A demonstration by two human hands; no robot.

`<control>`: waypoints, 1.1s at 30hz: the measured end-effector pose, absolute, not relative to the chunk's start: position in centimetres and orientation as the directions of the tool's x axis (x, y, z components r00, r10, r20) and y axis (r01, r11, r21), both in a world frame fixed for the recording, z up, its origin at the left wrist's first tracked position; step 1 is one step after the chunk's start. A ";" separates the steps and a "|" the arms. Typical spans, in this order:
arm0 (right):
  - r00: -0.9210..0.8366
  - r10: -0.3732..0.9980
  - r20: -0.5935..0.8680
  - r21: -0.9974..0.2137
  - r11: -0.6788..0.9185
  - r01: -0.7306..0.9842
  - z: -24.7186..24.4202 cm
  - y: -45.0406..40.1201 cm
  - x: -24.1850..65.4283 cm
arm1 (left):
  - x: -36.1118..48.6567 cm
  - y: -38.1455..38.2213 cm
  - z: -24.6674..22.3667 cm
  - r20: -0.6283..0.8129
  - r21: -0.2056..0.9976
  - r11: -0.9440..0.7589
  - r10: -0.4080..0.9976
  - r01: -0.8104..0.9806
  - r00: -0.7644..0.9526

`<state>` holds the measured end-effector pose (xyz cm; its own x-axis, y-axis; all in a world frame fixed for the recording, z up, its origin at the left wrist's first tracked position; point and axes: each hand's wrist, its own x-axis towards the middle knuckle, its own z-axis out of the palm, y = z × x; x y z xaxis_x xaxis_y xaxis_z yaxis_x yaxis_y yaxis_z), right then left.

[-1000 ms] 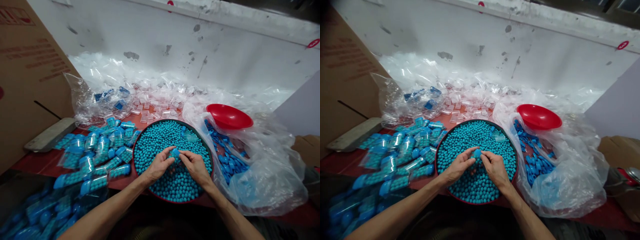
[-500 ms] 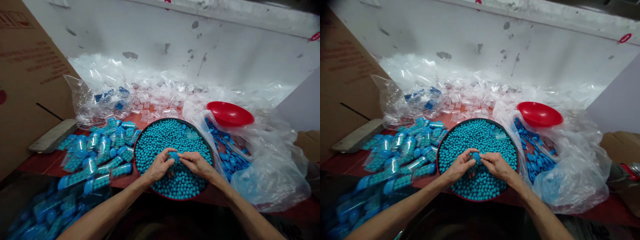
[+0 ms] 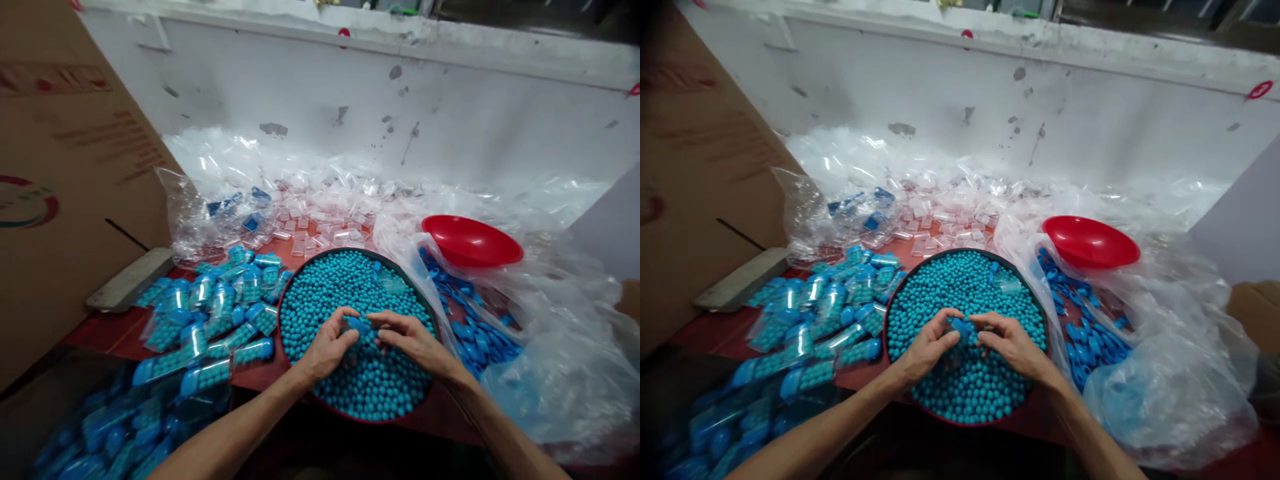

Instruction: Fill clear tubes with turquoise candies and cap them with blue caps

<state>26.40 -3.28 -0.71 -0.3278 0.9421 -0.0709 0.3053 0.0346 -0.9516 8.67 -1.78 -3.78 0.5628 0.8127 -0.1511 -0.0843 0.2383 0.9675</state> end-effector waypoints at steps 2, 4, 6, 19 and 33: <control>-0.180 0.972 -0.149 -0.975 -0.114 0.192 -1.0 -3.0 26.3 | 8.7 -2.1 -3.3 -0.146 0.966 0.242 0.799 -0.089 0.583; -0.021 0.992 -0.125 -0.973 -0.119 0.197 -1.6 -2.7 26.0 | 8.9 -2.4 -3.1 -0.131 0.973 0.217 0.795 -0.076 0.592; 0.011 0.999 -0.031 -0.957 -0.033 0.290 -1.8 -2.5 25.7 | 9.1 -2.4 -3.0 -0.117 0.980 0.187 0.821 -0.070 0.559; -0.270 0.958 0.097 -0.713 0.256 0.653 -2.7 -5.2 22.9 | 9.1 -2.5 -2.1 -0.140 0.942 0.262 0.874 -0.208 0.465; -0.288 0.924 0.252 -0.493 0.379 0.783 -2.4 -5.7 22.1 | 9.7 -3.1 -1.6 -0.205 0.934 0.307 0.879 -0.181 0.431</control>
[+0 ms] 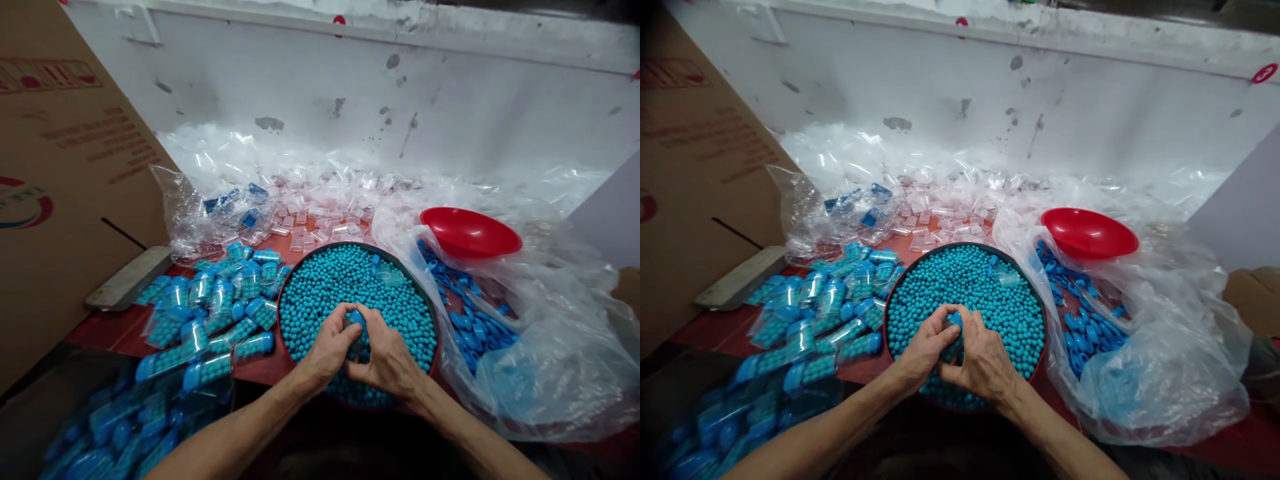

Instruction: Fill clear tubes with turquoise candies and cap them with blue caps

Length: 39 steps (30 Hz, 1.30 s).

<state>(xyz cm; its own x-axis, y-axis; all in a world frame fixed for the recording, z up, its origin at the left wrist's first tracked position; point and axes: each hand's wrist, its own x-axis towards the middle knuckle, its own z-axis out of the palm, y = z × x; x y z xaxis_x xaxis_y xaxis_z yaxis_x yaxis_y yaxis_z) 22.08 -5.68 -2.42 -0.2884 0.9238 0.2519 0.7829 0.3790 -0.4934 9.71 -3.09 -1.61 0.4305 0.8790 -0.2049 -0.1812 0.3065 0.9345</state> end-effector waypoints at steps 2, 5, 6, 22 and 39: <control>-0.287 0.909 0.302 -0.447 0.401 0.800 -3.2 -5.6 21.9 | 9.8 -3.0 -1.7 -0.177 0.959 0.247 0.904 -0.137 0.390; -0.295 0.896 0.332 -0.418 0.421 0.805 -4.3 -5.6 21.7 | 9.7 -3.1 -2.0 -0.164 0.973 0.210 0.921 -0.096 0.353; -0.292 0.892 0.344 -0.428 0.426 0.797 -4.5 -5.6 21.7 | 9.6 -3.1 -2.0 -0.174 0.969 0.224 0.918 -0.105 0.355; -0.213 0.959 0.188 -0.573 0.283 0.769 -2.6 -2.6 27.2 | 2.2 -0.3 0.0 -0.161 0.986 0.165 0.942 0.012 0.294; -0.113 0.993 -0.038 0.186 0.118 0.975 -3.2 4.6 30.3 | -7.5 6.0 -2.9 0.341 0.133 -0.058 0.940 0.989 0.009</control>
